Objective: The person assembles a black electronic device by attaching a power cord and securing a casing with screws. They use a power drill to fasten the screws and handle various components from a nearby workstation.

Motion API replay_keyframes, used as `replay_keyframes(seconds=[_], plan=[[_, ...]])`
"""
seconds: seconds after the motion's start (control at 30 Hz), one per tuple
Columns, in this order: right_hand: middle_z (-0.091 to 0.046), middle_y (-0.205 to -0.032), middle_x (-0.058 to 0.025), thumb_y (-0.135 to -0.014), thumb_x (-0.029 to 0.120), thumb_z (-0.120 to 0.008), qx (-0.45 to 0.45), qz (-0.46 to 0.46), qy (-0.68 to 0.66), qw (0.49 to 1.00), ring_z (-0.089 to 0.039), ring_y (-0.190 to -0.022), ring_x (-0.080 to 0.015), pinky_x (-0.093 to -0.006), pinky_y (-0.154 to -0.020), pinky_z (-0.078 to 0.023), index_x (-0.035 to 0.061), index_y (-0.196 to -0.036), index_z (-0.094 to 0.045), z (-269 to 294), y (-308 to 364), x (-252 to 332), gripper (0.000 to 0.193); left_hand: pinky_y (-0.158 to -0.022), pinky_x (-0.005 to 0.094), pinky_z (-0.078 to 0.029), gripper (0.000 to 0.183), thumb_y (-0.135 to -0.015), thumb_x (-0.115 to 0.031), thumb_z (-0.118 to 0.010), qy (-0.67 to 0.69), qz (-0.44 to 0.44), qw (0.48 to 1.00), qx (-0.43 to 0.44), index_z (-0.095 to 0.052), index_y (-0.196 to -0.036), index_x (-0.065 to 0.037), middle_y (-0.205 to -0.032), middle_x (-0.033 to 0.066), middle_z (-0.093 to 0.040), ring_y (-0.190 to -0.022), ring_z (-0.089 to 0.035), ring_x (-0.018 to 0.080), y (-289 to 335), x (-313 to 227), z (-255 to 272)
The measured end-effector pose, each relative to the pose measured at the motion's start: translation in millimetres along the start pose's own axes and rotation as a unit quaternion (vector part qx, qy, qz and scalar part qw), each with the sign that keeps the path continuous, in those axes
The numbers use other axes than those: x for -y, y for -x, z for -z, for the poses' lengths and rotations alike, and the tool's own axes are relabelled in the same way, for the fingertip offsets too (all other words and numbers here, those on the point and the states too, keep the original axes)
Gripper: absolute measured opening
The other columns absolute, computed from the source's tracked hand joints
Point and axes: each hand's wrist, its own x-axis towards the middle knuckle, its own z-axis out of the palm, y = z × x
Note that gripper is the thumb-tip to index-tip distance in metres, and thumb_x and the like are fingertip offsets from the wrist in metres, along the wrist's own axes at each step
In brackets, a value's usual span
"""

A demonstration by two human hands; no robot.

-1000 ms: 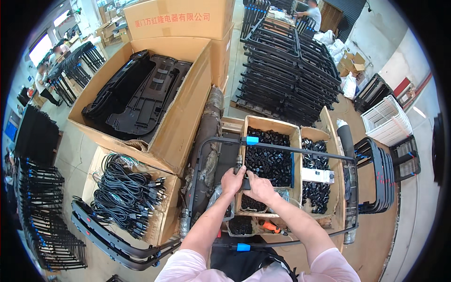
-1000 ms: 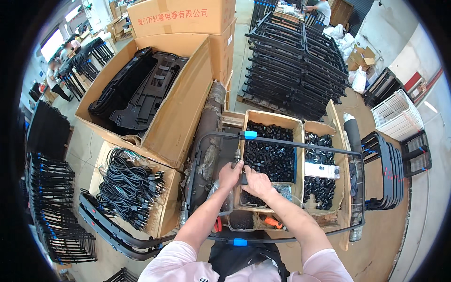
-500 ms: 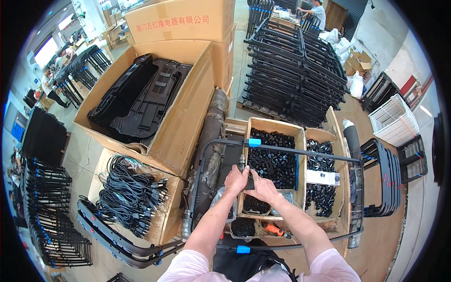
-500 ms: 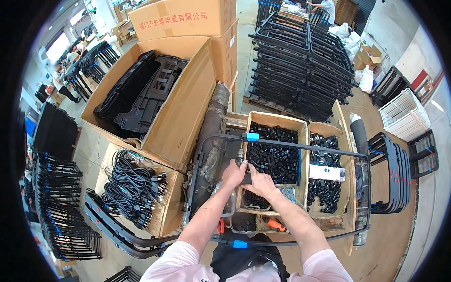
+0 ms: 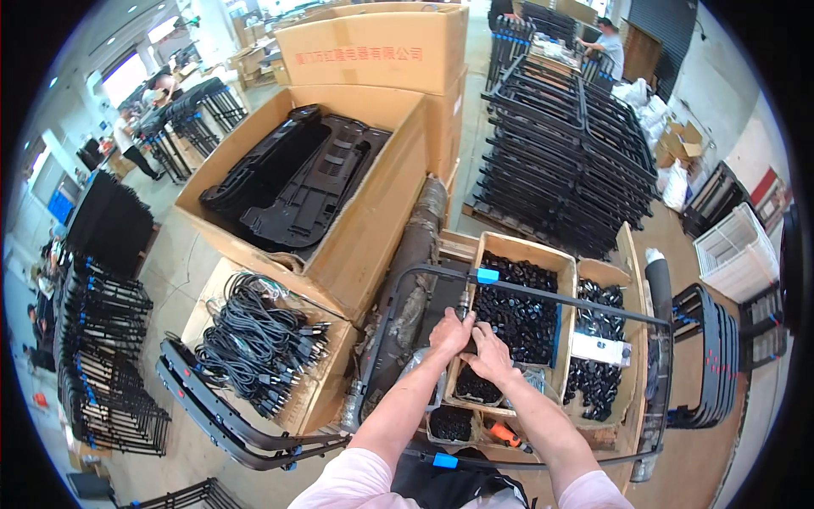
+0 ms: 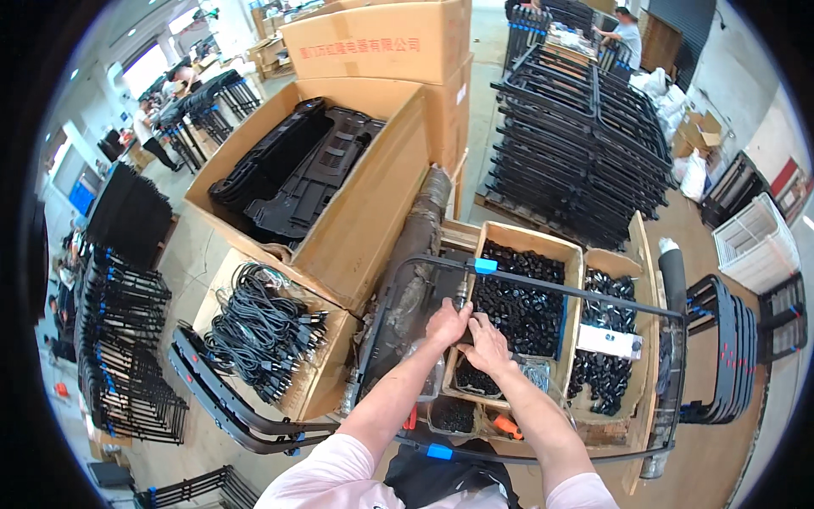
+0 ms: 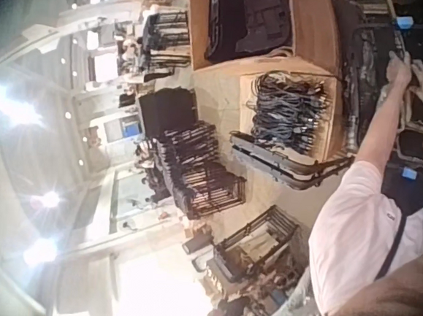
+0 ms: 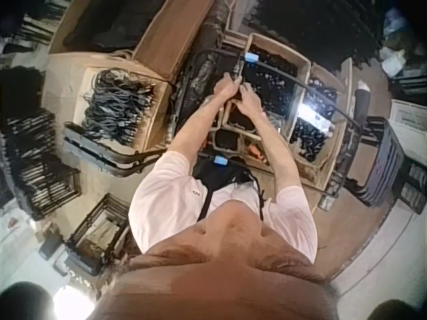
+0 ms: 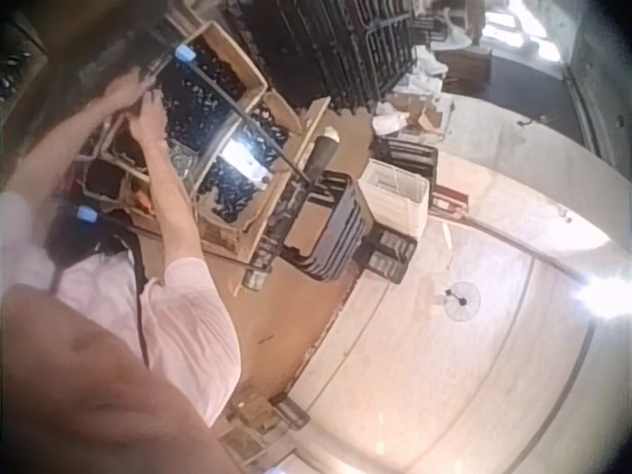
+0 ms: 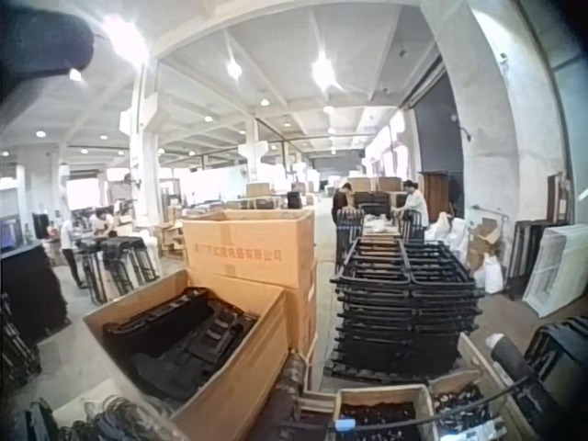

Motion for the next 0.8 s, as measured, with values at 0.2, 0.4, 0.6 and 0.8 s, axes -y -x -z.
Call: replay_keyframes(seconds=[0.2,0.4,0.6,0.8], plan=[[-0.056,-0.143,-0.0185,-0.081,0.028,-0.087,0.019,-0.018,0.007,1.0,-0.064,-0.124,-0.0433,-0.0511,-0.102,-0.056,0.0027,-0.134,-0.059,-2,6,6,0.065,-0.104,0.055,-0.053,0.083,-0.098,-0.07,-0.059,0.032,0.011,0.999,0.001,-0.05,-0.137,0.003,-0.128,0.0319,-0.071,-0.122,-0.069,0.048,10,5,4],[-0.056,-0.143,-0.0196,-0.081,0.028,-0.086,0.028,-0.028,0.002,0.999,-0.064,-0.124,-0.044,-0.0512,-0.102,-0.055,0.0022,-0.135,-0.058,-2,11,9,0.066,-0.103,0.0546,-0.055,0.082,-0.097,-0.067,-0.063,0.029,0.002,0.999,-0.026,-0.051,-0.134,0.004,-0.126,0.0316,-0.071,-0.12,-0.07,0.0473,14,9,0],[-0.057,-0.14,-0.0194,-0.081,0.027,-0.086,0.013,-0.009,0.002,1.0,-0.066,-0.119,-0.0447,-0.0516,-0.099,-0.056,0.0015,-0.136,-0.058,-9,16,6,0.066,-0.102,0.0545,-0.055,0.081,-0.094,-0.066,-0.067,0.035,-0.013,0.998,-0.05,-0.054,-0.132,0.005,-0.126,0.0317,-0.071,-0.119,-0.07,0.0471,15,18,-5],[-0.057,-0.138,-0.0213,-0.081,0.028,-0.087,0.01,-0.002,0.031,0.999,-0.066,-0.12,-0.0432,-0.0506,-0.099,-0.057,0.0009,-0.138,-0.057,-7,27,11,0.069,-0.1,0.0552,-0.055,0.076,-0.093,-0.064,-0.07,0.029,-0.044,0.995,-0.085,-0.06,-0.124,0.005,-0.124,0.031,-0.071,-0.115,-0.07,0.0485,25,25,-9]])
